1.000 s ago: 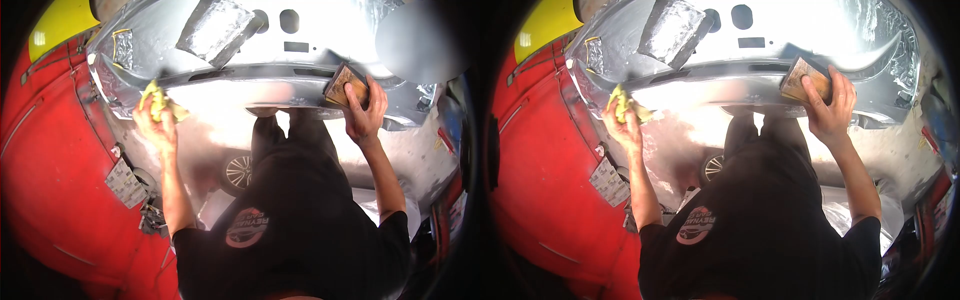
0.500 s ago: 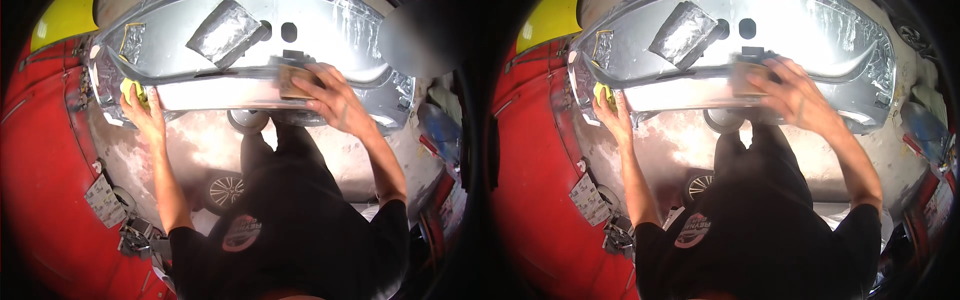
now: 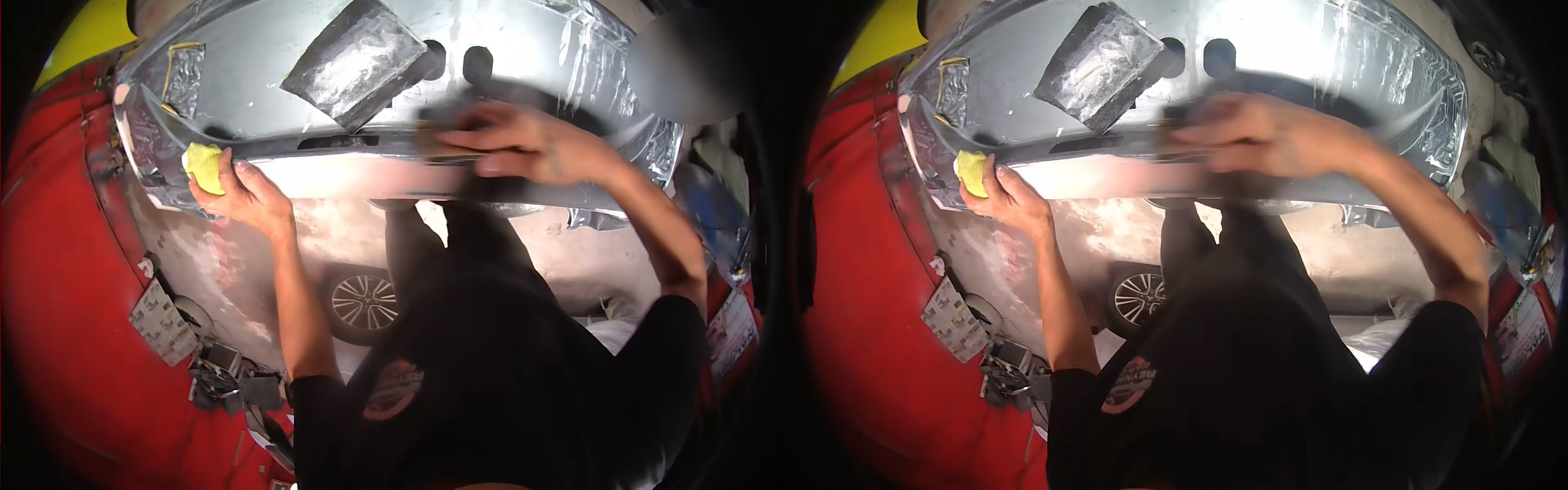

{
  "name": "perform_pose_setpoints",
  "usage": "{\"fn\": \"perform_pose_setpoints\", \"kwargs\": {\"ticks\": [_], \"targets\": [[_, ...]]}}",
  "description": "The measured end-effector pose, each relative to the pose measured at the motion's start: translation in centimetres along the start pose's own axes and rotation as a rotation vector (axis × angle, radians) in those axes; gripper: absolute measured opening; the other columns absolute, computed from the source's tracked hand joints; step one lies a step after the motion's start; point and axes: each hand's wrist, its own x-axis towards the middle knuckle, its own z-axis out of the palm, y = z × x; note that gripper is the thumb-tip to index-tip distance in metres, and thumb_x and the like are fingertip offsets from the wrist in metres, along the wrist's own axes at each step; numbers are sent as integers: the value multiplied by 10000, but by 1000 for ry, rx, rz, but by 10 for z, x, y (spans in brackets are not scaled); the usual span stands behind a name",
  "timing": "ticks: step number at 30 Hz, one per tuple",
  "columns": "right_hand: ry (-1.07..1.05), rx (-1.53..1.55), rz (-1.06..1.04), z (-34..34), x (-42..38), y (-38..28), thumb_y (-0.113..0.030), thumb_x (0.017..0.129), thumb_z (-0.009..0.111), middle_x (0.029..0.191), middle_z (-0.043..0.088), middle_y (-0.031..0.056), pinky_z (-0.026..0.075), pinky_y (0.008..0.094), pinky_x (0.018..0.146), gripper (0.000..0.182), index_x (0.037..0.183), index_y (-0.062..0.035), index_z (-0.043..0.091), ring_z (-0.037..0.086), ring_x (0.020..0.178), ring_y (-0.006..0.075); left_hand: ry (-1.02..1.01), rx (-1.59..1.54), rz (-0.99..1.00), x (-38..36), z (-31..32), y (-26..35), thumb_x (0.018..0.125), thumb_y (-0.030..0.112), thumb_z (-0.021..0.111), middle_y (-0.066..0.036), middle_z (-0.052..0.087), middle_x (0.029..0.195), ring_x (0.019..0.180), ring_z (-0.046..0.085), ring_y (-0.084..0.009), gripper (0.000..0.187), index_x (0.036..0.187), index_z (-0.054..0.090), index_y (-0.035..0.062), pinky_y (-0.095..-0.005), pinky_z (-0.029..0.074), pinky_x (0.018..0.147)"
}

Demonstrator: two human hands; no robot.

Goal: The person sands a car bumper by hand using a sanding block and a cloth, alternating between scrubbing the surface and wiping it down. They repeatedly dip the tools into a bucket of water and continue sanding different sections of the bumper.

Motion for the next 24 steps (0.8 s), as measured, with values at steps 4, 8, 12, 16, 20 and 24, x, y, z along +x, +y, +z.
{"fn": "perform_pose_setpoints", "kwargs": {"ticks": [4, 8, 12, 16, 20, 24], "targets": [[71, -13, -37, 26, 28, 1, -192, 1051, 638, 1505, 589, 214, 436, 496, 1201, 476, 1527, -208, 630, 534, 1423, 413, 14, -23, -54, -4, 2, 4, 1023, 292, 608, -302, 334, 1566, 1445, 354, -440, 354, 1277, 766, 102, -566, 286, 1209], [12, 39, -105, 25, 76, -25, -226, 1011, 691, 1567, 523, 212, 370, 521, 1250, 581, 1574, -141, 573, 465, 1505, 402, 12, 13, -59, -4, 1, 2, 1047, 305, 592, -271, 329, 1556, 1430, 374, -402, 351, 1279, 768, 110, -519, 324, 1205], [-154, -37, 1, -8, 21, -2, -242, 1029, 653, 1573, 511, 206, 382, 511, 1241, 574, 1580, -109, 559, 472, 1496, 408, 24, -55, -106, -4, 3, 3, 1063, 304, 576, -264, 326, 1550, 1413, 396, -393, 358, 1280, 763, 90, -517, 340, 1197], [51, -28, -154, 26, 53, -2, -276, 1069, 580, 1491, 597, 227, 421, 503, 1182, 484, 1512, -86, 614, 526, 1410, 395, 5, -77, -130, -6, 3, 7, 1032, 291, 584, -323, 272, 1599, 1473, 331, -445, 383, 1287, 755, 62, -553, 281, 1224], [-19, 19, -125, 6, 47, -4, -275, 1071, 585, 1479, 581, 236, 421, 508, 1182, 497, 1512, -48, 605, 535, 1401, 389, -20, -143, -198, -1, 1, 16, 1036, 283, 563, -304, 238, 1616, 1463, 363, -428, 393, 1296, 750, 55, -531, 320, 1215], [-86, 23, 8, -4, 23, -1, -277, 1072, 595, 1465, 564, 242, 426, 501, 1175, 503, 1544, -102, 594, 543, 1370, 413, -7, -150, -176, -5, 3, 8, 1037, 275, 556, -293, 238, 1612, 1441, 396, -428, 394, 1295, 747, 47, -526, 341, 1208]]}}
